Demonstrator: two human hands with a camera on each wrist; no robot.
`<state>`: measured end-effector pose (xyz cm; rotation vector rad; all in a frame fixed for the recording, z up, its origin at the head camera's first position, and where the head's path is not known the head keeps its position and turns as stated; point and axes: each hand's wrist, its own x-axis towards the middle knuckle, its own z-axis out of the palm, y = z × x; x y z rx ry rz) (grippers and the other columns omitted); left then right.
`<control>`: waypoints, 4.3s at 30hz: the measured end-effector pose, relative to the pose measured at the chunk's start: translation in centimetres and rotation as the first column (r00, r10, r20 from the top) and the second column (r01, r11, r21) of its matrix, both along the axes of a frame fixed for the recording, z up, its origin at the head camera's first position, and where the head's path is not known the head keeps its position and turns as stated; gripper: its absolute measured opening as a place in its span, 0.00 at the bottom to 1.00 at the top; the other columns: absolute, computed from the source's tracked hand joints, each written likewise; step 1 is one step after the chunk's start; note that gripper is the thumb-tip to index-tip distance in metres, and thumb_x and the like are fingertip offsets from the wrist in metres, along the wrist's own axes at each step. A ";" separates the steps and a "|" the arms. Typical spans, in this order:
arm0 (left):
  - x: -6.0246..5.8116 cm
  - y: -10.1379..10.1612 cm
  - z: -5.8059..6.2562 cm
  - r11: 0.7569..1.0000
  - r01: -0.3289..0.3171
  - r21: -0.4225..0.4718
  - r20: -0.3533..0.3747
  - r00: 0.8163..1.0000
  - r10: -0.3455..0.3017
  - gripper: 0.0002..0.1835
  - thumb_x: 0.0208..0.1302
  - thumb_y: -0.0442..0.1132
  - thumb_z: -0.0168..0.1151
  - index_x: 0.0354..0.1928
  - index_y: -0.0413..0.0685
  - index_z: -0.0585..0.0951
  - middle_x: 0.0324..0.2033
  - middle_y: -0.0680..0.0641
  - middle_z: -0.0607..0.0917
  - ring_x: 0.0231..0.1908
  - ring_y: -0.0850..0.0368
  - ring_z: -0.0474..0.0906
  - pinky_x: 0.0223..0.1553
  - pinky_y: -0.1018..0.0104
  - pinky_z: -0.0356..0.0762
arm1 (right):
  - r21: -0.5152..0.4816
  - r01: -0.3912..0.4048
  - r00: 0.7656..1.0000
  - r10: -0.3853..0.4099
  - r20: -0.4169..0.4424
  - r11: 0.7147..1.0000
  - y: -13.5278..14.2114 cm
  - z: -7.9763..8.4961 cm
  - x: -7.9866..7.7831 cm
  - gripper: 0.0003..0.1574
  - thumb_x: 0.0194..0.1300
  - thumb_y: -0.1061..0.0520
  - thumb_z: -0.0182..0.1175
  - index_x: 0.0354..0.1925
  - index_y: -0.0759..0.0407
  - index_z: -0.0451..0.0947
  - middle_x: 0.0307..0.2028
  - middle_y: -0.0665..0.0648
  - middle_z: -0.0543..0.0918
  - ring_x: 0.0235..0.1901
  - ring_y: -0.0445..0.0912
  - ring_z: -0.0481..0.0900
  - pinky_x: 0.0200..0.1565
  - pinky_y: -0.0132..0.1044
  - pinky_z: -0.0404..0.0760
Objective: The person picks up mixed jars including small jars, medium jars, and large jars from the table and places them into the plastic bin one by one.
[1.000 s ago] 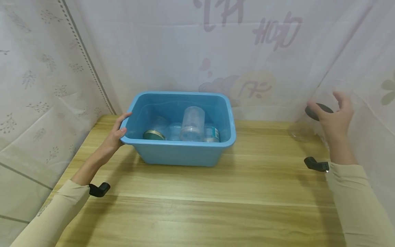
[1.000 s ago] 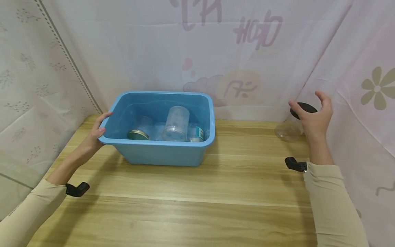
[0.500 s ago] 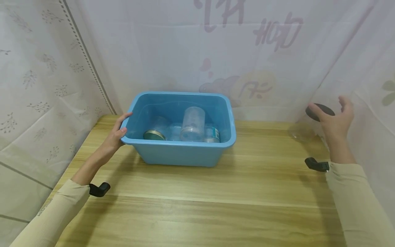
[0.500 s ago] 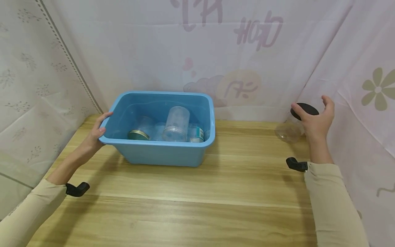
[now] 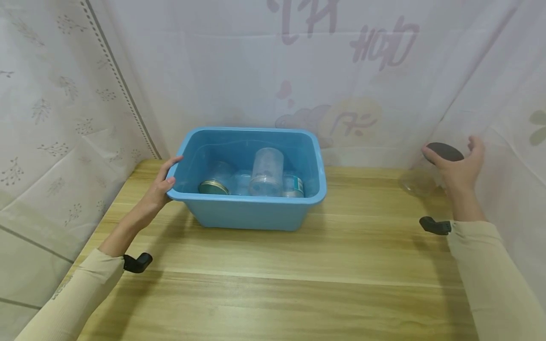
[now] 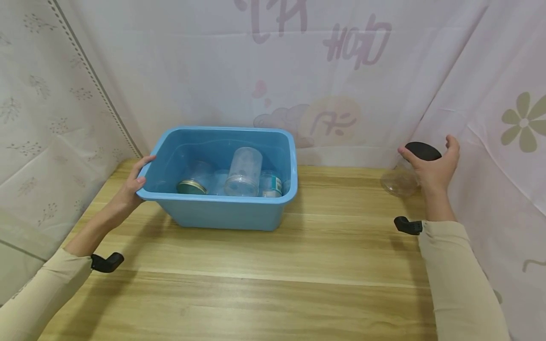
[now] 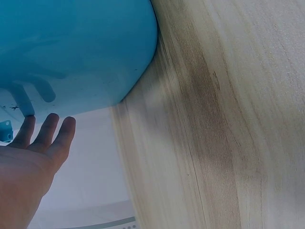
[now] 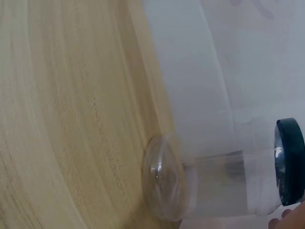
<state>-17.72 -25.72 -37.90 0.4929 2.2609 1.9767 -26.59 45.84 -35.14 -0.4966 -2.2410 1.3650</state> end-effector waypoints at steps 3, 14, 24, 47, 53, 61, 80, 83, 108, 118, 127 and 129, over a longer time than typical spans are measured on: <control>0.0 0.0 0.0 1.000 -0.001 -0.003 -0.003 1.000 0.001 0.33 0.76 0.54 0.42 0.79 0.72 0.50 0.77 0.43 0.40 0.69 0.31 0.48 0.61 0.27 0.49 | 0.021 0.003 1.000 -0.004 0.015 1.000 0.2 -0.3 -0.1 0.71 0.55 0.43 0.78 0.81 0.43 0.41 0.78 0.51 0.44 0.75 0.44 0.41 0.70 0.35 0.41; 0.1 0.2 0.1 1.000 -0.004 -0.008 0.009 1.000 0.004 0.33 0.75 0.54 0.43 0.79 0.72 0.49 0.77 0.44 0.40 0.70 0.32 0.49 0.61 0.31 0.53 | -0.026 -0.016 0.999 0.018 0.051 1.000 0.8 -1.9 -0.8 0.76 0.54 0.42 0.77 0.81 0.42 0.33 0.79 0.53 0.38 0.76 0.45 0.37 0.70 0.37 0.42; 0.1 0.2 0.2 1.000 -0.012 -0.007 0.013 1.000 0.012 0.33 0.75 0.53 0.43 0.79 0.72 0.50 0.77 0.43 0.42 0.69 0.33 0.51 0.56 0.52 0.65 | -0.106 0.056 0.996 -0.048 0.079 0.993 0.7 -2.4 -1.6 0.78 0.49 0.40 0.79 0.80 0.39 0.35 0.78 0.48 0.40 0.75 0.41 0.39 0.70 0.34 0.42; 0.0 0.0 0.0 1.000 -0.010 -0.003 0.014 1.000 0.010 0.34 0.75 0.55 0.44 0.79 0.71 0.50 0.77 0.43 0.42 0.69 0.34 0.50 0.59 0.42 0.60 | -0.137 0.128 0.990 -0.118 0.082 0.982 1.3 -3.5 -2.8 0.66 0.50 0.40 0.79 0.77 0.43 0.51 0.73 0.44 0.54 0.70 0.39 0.50 0.68 0.31 0.48; 0.1 0.0 0.1 1.000 -0.009 -0.002 0.016 1.000 0.009 0.34 0.75 0.55 0.43 0.79 0.72 0.50 0.77 0.43 0.42 0.69 0.34 0.50 0.59 0.44 0.60 | -0.088 0.089 0.994 -0.083 0.071 0.992 1.5 -3.7 -2.7 0.66 0.52 0.39 0.78 0.77 0.45 0.50 0.73 0.46 0.54 0.71 0.41 0.50 0.68 0.33 0.47; 0.0 -0.1 0.0 1.000 -0.005 -0.011 0.009 1.000 0.005 0.33 0.76 0.55 0.43 0.79 0.73 0.50 0.77 0.43 0.42 0.70 0.33 0.50 0.58 0.45 0.60 | -0.058 0.044 0.995 -0.039 0.088 0.997 1.7 -3.6 -2.1 0.66 0.54 0.39 0.77 0.78 0.46 0.47 0.74 0.47 0.52 0.71 0.42 0.49 0.69 0.35 0.48; 0.3 0.0 -0.1 0.999 -0.009 -0.035 0.006 1.000 0.009 0.33 0.76 0.56 0.42 0.80 0.71 0.49 0.77 0.43 0.41 0.69 0.33 0.50 0.59 0.35 0.56 | -0.006 -0.108 0.991 0.108 0.079 0.994 2.5 -2.5 -1.4 0.63 0.57 0.45 0.76 0.79 0.47 0.49 0.75 0.50 0.51 0.71 0.47 0.49 0.70 0.42 0.51; 0.3 0.0 -0.1 0.999 -0.013 -0.032 0.008 1.000 0.013 0.33 0.76 0.55 0.42 0.80 0.71 0.49 0.77 0.43 0.42 0.69 0.33 0.50 0.59 0.36 0.57 | -0.024 -0.126 0.990 0.127 0.061 0.992 2.5 -2.4 -1.4 0.61 0.57 0.49 0.77 0.78 0.47 0.51 0.71 0.46 0.54 0.69 0.46 0.53 0.69 0.41 0.54; 0.1 0.1 -0.2 1.000 -0.011 -0.029 -0.001 1.000 0.011 0.34 0.76 0.56 0.43 0.80 0.71 0.49 0.77 0.44 0.41 0.69 0.32 0.51 0.59 0.35 0.56 | 0.099 -0.286 0.958 0.286 0.008 0.953 1.5 -0.6 0.4 0.54 0.57 0.60 0.77 0.76 0.46 0.62 0.70 0.50 0.63 0.69 0.46 0.57 0.68 0.39 0.54; -0.2 0.2 -0.2 1.000 -0.018 -0.013 -0.009 1.000 0.018 0.35 0.74 0.55 0.43 0.80 0.69 0.49 0.77 0.44 0.42 0.69 0.31 0.51 0.60 0.29 0.53 | 0.014 -0.413 0.909 0.413 -0.052 0.911 0.6 1.4 0.6 0.53 0.57 0.71 0.73 0.74 0.48 0.65 0.67 0.48 0.64 0.62 0.44 0.64 0.49 0.22 0.69; -0.3 0.3 -0.1 1.000 -0.022 -0.005 -0.001 1.000 0.022 0.35 0.74 0.55 0.44 0.80 0.68 0.49 0.77 0.43 0.43 0.68 0.32 0.51 0.60 0.31 0.54 | -0.089 -0.457 0.888 0.446 -0.114 0.885 0.7 1.8 0.7 0.52 0.54 0.76 0.73 0.72 0.50 0.68 0.64 0.50 0.67 0.58 0.42 0.67 0.45 0.20 0.73; -0.2 0.3 0.0 1.000 -0.024 -0.007 0.004 1.000 0.024 0.35 0.74 0.55 0.44 0.80 0.69 0.49 0.77 0.43 0.43 0.68 0.32 0.51 0.60 0.31 0.54 | -0.059 -0.451 0.890 0.444 -0.105 0.891 0.7 1.9 0.7 0.52 0.53 0.76 0.73 0.72 0.50 0.68 0.64 0.49 0.67 0.57 0.41 0.67 0.45 0.21 0.73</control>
